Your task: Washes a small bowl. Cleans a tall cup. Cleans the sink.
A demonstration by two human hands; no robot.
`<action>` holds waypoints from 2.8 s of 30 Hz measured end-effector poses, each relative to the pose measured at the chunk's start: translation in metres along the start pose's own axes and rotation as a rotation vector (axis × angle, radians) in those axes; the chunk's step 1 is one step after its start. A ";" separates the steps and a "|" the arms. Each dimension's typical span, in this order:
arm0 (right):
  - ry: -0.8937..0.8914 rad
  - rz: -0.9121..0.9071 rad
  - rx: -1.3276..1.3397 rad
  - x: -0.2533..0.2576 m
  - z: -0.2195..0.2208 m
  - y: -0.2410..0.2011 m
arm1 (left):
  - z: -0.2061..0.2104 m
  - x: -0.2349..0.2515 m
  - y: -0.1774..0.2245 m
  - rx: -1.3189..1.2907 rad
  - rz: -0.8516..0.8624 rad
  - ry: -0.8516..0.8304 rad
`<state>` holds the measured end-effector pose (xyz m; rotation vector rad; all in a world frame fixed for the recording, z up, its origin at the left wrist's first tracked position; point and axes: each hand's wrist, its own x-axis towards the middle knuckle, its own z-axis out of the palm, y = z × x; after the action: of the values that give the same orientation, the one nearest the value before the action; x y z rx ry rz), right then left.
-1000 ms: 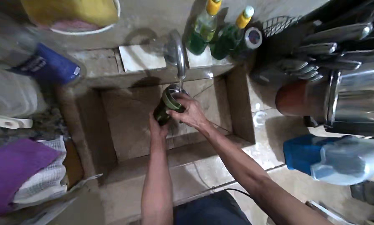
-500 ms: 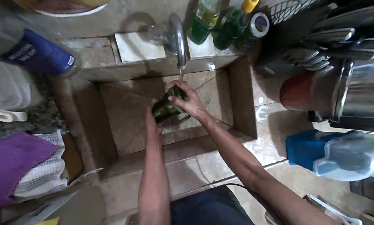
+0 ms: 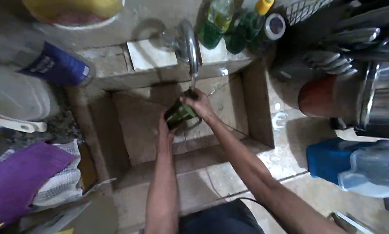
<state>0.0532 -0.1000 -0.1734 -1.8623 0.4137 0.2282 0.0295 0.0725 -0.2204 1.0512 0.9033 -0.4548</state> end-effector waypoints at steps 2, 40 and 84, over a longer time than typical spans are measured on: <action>0.024 -0.113 0.003 0.004 -0.001 -0.011 | 0.006 0.007 0.012 -0.008 0.067 -0.028; 0.477 0.082 0.309 -0.020 0.003 0.035 | 0.053 0.017 0.019 0.453 0.305 0.113; -0.083 -0.279 -0.607 -0.024 -0.015 -0.004 | -0.015 -0.027 0.026 0.620 0.388 -0.132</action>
<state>0.0319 -0.1089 -0.1568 -2.4663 0.0145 0.2571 0.0261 0.0947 -0.1874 1.7007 0.4199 -0.4802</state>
